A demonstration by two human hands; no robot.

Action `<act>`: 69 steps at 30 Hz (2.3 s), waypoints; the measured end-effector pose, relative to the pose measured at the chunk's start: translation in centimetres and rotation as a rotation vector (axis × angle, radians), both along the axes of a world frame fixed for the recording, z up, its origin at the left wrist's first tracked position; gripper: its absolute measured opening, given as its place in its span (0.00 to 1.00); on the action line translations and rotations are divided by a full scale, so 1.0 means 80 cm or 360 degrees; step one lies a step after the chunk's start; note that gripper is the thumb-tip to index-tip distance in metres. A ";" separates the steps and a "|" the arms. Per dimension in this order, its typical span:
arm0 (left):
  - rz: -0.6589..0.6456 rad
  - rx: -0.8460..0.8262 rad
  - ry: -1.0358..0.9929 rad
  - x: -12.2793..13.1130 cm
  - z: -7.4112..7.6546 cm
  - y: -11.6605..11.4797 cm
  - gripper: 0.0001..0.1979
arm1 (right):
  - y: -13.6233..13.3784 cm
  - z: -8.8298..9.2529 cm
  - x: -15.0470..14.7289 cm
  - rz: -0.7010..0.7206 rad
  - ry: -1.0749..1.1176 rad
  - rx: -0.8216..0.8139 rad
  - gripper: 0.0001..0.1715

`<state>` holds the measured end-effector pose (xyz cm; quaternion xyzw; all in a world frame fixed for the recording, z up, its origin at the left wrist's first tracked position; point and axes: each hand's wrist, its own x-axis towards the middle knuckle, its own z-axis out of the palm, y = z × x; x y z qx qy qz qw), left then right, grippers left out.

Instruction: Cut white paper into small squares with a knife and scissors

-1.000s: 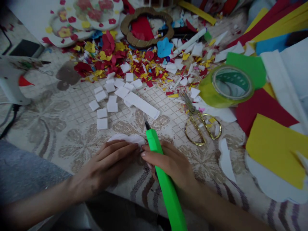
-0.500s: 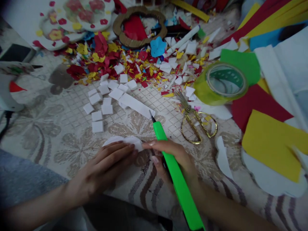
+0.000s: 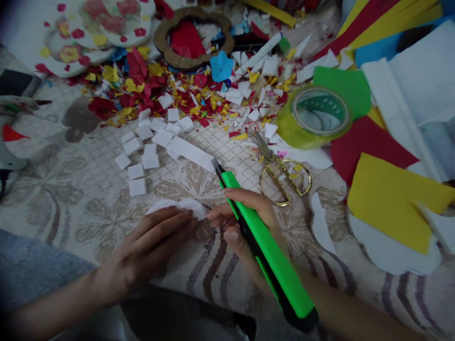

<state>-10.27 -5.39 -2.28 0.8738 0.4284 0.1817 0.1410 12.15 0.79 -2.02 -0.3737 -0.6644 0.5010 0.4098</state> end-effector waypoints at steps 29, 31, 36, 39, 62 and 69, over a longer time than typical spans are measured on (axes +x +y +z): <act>0.0003 0.0075 0.0063 0.003 0.005 0.004 0.18 | -0.033 -0.022 0.051 0.0228 -0.0521 0.0549 0.28; -0.0004 0.0078 0.0064 0.003 0.005 0.004 0.18 | -0.033 -0.022 0.051 0.0240 -0.0527 0.0554 0.29; 0.0017 0.0075 0.0075 0.004 0.004 0.004 0.18 | -0.037 -0.023 0.048 0.0109 -0.0507 0.0514 0.25; 0.0032 0.0064 0.0076 0.004 0.004 0.003 0.18 | -0.035 -0.023 0.049 0.0170 -0.0520 0.0528 0.25; -0.0046 0.0120 0.0168 0.005 0.004 0.004 0.18 | -0.050 -0.017 0.039 0.0046 -0.0486 0.0349 0.25; -0.0021 0.0058 0.0188 0.005 0.005 0.003 0.18 | -0.052 -0.018 0.038 0.0087 -0.0502 0.0392 0.24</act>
